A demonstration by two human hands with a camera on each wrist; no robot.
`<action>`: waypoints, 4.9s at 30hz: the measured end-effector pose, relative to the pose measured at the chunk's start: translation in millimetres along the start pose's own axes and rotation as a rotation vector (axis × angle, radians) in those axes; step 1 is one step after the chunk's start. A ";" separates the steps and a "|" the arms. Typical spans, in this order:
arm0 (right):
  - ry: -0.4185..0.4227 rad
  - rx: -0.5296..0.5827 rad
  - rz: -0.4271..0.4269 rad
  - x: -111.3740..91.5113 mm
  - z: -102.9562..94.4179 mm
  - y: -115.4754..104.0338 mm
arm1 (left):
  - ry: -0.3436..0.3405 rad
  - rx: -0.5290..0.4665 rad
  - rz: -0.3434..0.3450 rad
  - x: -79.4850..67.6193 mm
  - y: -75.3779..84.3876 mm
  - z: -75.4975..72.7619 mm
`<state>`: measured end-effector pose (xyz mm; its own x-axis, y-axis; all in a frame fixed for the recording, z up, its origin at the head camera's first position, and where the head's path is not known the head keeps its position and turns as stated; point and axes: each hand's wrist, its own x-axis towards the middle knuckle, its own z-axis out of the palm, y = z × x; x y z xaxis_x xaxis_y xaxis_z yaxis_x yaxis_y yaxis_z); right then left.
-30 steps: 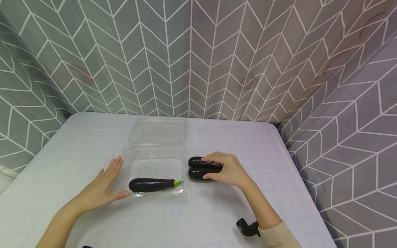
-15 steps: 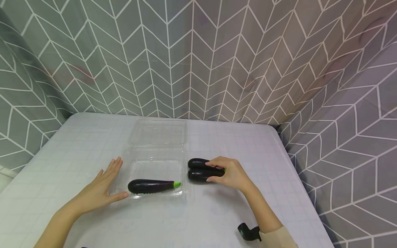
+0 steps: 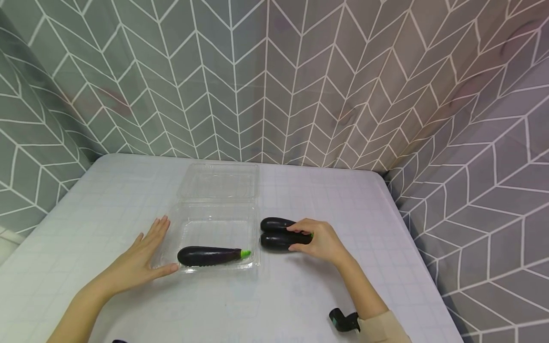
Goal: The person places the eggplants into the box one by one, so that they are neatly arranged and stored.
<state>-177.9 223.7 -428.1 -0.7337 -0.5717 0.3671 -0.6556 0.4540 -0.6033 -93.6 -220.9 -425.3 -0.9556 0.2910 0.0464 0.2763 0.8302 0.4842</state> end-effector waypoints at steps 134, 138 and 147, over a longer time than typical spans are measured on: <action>0.074 -0.156 -0.312 91.1 35.4 -94.3 | 0.018 0.002 0.004 -0.5 0.9 1.2; 0.068 -0.152 -0.320 95.7 41.5 -94.9 | 0.015 -0.003 0.002 -0.2 1.9 1.3; 0.049 -0.157 -0.336 104.0 56.2 -94.2 | 0.016 -0.004 0.000 0.0 1.2 2.4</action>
<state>-182.4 83.1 -372.8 -0.4785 -0.6749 0.5617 -0.8777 0.3481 -0.3294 -93.0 -218.8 -426.8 -0.9570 0.2836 0.0603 0.2762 0.8283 0.4874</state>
